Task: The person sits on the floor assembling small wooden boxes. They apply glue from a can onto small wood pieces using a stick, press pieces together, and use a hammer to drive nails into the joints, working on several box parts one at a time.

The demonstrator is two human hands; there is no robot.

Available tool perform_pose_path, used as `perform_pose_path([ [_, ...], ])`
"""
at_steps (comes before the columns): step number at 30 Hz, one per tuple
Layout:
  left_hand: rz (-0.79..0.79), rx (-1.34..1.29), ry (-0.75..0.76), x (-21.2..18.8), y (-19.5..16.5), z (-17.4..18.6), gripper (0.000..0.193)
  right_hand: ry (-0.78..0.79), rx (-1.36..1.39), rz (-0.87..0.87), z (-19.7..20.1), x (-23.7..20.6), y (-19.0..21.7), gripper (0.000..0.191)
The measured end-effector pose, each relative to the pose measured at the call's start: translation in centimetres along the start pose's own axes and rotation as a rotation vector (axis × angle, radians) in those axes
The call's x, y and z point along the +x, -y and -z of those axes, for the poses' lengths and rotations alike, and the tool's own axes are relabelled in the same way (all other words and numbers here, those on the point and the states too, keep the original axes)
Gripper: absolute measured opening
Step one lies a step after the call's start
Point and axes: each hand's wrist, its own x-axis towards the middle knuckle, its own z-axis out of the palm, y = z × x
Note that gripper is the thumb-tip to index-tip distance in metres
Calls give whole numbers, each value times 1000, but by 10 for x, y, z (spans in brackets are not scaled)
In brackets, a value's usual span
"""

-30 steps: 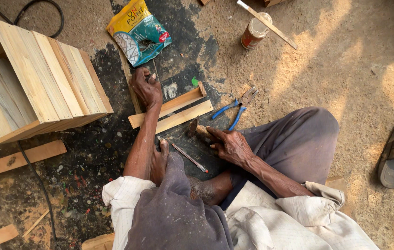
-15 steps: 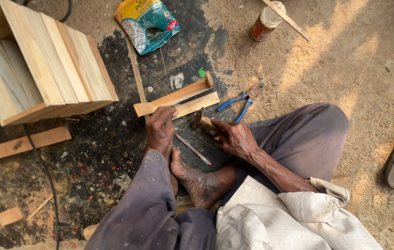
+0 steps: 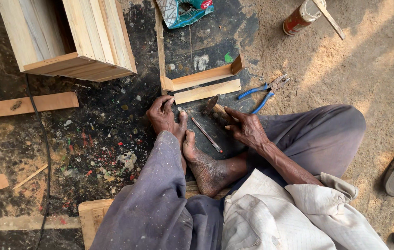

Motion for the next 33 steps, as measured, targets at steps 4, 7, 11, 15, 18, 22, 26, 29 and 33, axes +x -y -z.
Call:
perform_pose_path([
  [4, 39, 29, 41, 3, 3, -2, 8, 17, 8, -70, 0, 1, -5, 60],
  [7, 3, 63, 60, 0, 0, 1, 11, 25, -11, -43, 0, 2, -8, 63],
  [11, -43, 32, 57, 0, -8, 2, 17, 22, -11, -7, 0, 2, -10, 62],
  [15, -26, 70, 65, 2, -9, 2, 12, 30, -19, -28, 0, 1, -9, 62],
  [18, -76, 101, 71, 3, 0, 3, 12, 35, -17, -40, 1, 2, -7, 62],
  [22, -94, 106, 24, 6, 24, -1, 9, 47, -22, -80, 2, 2, -5, 63],
  [26, -99, 166, -16, 7, 49, -8, 13, 36, -12, -25, 2, 2, -5, 62],
  [29, -121, 205, -13, 7, 58, -8, 8, 30, -13, -11, 3, 2, -4, 61],
  [33, -207, 322, -2, 6, 62, -9, 10, 16, -118, 32, 5, 0, 3, 62],
])
